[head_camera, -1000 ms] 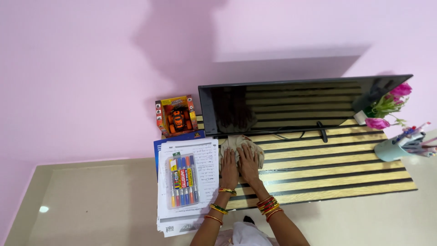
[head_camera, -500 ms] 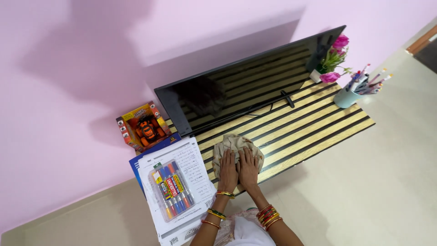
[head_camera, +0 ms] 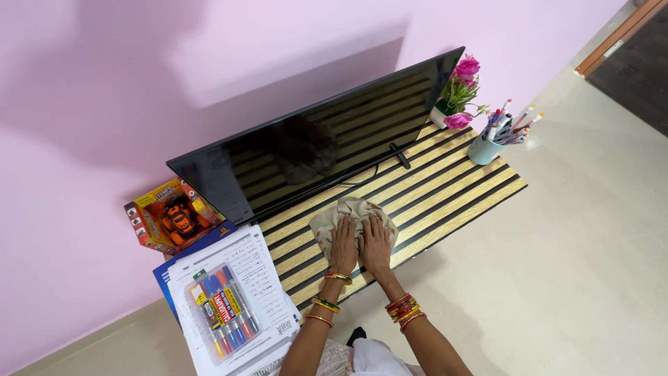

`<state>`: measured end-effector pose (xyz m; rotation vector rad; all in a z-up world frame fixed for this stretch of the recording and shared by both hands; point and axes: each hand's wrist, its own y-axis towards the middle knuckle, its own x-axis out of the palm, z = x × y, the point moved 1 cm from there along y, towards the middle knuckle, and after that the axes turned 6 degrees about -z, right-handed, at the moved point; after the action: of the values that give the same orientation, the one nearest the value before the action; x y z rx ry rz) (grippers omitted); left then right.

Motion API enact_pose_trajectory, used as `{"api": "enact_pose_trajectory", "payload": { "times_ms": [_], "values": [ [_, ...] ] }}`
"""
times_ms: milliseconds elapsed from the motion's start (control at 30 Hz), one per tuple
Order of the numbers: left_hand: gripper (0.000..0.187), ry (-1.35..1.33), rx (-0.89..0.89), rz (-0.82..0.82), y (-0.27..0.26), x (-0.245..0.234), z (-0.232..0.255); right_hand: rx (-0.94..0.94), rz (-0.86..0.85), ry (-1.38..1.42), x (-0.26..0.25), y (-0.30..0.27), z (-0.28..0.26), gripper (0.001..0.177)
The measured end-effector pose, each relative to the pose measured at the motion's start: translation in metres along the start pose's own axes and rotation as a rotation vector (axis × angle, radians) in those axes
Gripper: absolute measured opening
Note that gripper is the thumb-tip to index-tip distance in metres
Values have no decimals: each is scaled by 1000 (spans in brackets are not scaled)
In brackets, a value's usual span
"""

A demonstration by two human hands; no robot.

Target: The person wipes the top of a washing machine with a cloth, then walks to a bedroom and wipes a tiled cabinet and a TV stand. The person uses a cloth to clean the surfaces of the washing machine, cabinet, and TV stand.

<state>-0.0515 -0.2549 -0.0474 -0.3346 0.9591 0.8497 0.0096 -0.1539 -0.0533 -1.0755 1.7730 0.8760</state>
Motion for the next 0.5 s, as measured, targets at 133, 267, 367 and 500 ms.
{"api": "enact_pose_trajectory", "payload": {
  "times_ms": [133, 267, 367, 500],
  "values": [
    [60, 11, -8, -65, 27, 1, 18, 19, -11, -15, -4, 22, 24, 51],
    [59, 23, 1, -69, 46, 9, 32, 64, -44, -56, -4, 35, 47, 52],
    [61, 44, 12, -87, 64, 19, 40, 99, -54, -71, -8, 47, 63, 53],
    [63, 55, 30, -127, 85, 29, 55, 143, -47, -91, -18, 55, 82, 53]
  ]
}}
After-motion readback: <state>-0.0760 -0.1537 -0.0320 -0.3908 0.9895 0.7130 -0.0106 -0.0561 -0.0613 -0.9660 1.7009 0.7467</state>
